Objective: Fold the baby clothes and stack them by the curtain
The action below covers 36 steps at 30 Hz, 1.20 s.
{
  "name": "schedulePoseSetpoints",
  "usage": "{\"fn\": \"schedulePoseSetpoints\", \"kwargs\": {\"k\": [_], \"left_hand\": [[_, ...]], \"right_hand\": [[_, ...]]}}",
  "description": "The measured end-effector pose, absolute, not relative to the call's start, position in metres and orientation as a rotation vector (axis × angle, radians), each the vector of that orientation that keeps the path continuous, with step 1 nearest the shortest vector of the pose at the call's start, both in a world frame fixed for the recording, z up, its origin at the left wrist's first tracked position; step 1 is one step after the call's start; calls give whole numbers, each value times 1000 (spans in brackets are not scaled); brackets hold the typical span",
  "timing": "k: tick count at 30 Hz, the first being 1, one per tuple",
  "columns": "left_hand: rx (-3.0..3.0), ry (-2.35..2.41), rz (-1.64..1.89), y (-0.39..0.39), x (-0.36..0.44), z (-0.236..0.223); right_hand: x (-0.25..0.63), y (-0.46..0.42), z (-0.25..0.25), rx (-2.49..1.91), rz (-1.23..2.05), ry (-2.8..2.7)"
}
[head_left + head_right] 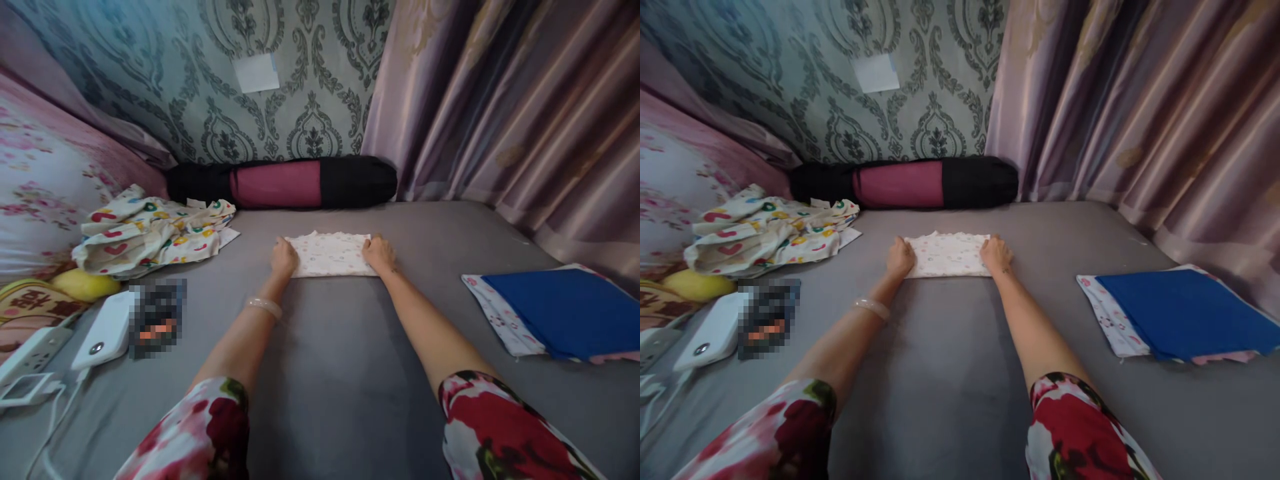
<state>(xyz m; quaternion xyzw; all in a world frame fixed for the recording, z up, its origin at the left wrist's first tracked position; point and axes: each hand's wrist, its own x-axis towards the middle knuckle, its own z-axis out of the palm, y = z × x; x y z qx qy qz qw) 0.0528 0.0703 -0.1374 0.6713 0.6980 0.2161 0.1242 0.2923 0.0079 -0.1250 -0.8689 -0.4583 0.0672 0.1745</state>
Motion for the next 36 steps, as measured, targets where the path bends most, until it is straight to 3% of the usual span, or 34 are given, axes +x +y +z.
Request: {"fn": "schedulePoseSetpoints", "kwargs": {"k": [4,7,14,25,36], "left_hand": [[1989,2085,705,64,52,-132],[2104,2064,720,56,63,-129],[2353,1764,573,37,103,-133],[2458,1632,368,39,101,-141],[2468,1681,452,44,95,-152]], "right_hand": [[292,7,-118,-2468,221,-1314],[274,5,-110,-2408,52,-1359],[211,7,-121,-1943,-47,-1978],[212,9,-143,-1993,32,-2068],[212,10,-147,-2121,-50,-1912]]}}
